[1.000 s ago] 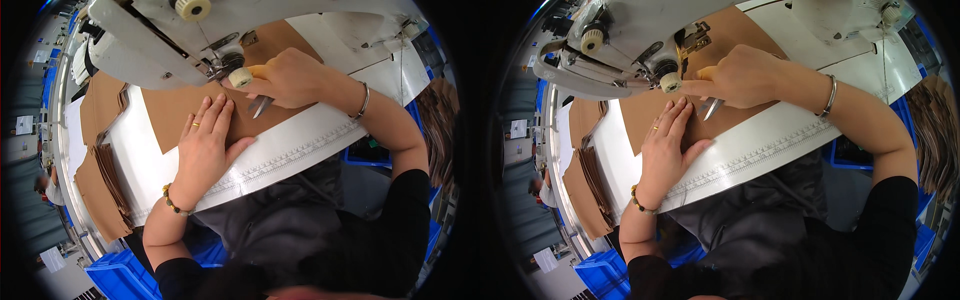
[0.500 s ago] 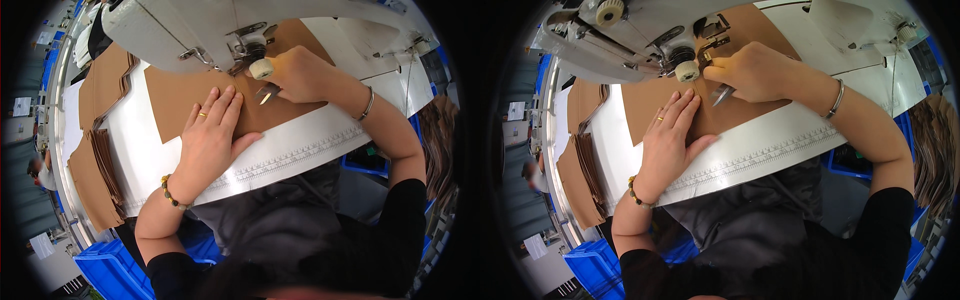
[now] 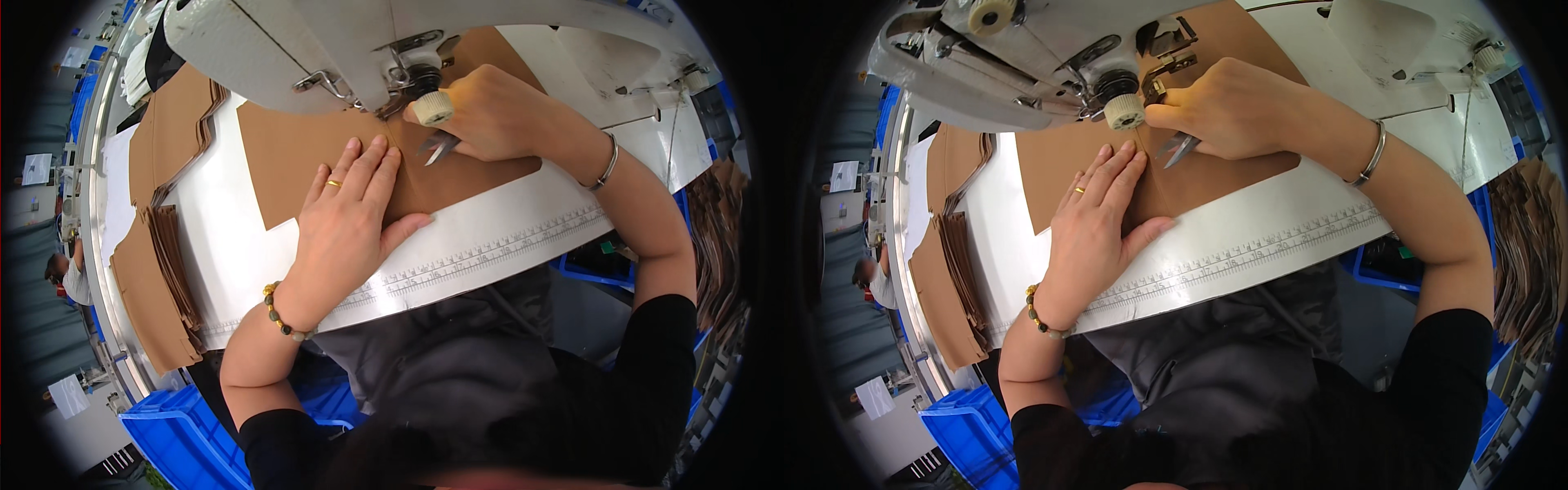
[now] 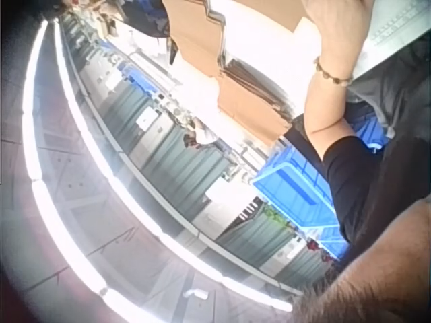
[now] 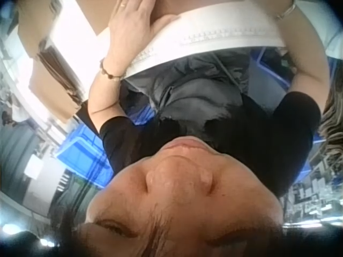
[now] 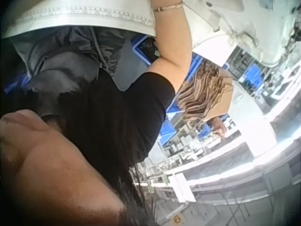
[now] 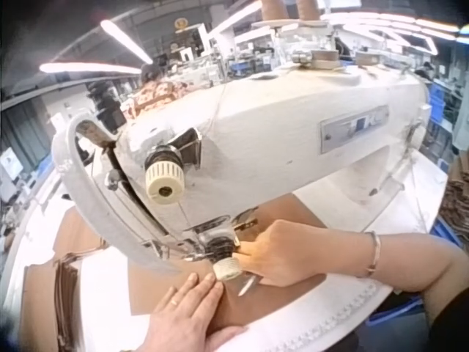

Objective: Sewing together pieces of brown leather using an industrial sewing machine and trimming thread with snips.

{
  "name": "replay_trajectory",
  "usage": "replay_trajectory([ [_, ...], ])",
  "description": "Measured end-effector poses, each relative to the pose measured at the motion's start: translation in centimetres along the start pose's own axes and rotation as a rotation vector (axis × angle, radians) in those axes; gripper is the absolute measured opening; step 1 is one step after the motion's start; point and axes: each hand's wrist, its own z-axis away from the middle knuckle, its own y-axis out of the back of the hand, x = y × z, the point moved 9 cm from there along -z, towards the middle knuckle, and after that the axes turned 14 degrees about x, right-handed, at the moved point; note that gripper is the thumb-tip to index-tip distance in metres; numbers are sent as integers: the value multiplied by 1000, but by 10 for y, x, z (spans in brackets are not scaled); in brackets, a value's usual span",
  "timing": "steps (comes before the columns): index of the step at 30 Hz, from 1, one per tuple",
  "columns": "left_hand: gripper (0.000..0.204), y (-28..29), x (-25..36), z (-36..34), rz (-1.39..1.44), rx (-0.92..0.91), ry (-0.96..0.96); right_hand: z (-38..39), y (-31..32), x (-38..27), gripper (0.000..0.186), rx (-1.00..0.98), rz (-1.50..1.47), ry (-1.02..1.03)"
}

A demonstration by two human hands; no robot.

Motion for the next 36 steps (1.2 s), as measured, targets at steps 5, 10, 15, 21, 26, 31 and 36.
replay_trajectory([
  [5,74,0,0,0,3,3,5,3,1,-2,35,-17,68,15],
  [10,74,1,0,0,6,10,5,2,1,0,36,-32,45,4],
  [15,75,0,-1,0,-3,7,8,2,1,0,34,-18,26,1],
  [21,69,-1,-3,0,1,6,2,3,2,2,30,4,11,-22],
  [26,66,-3,-5,-2,-10,17,5,2,4,0,28,19,33,2],
  [31,66,-4,-6,-2,-4,18,14,3,4,-3,22,6,49,-25],
  [36,66,-2,-7,-4,2,31,13,2,6,-6,17,9,68,-40],
])
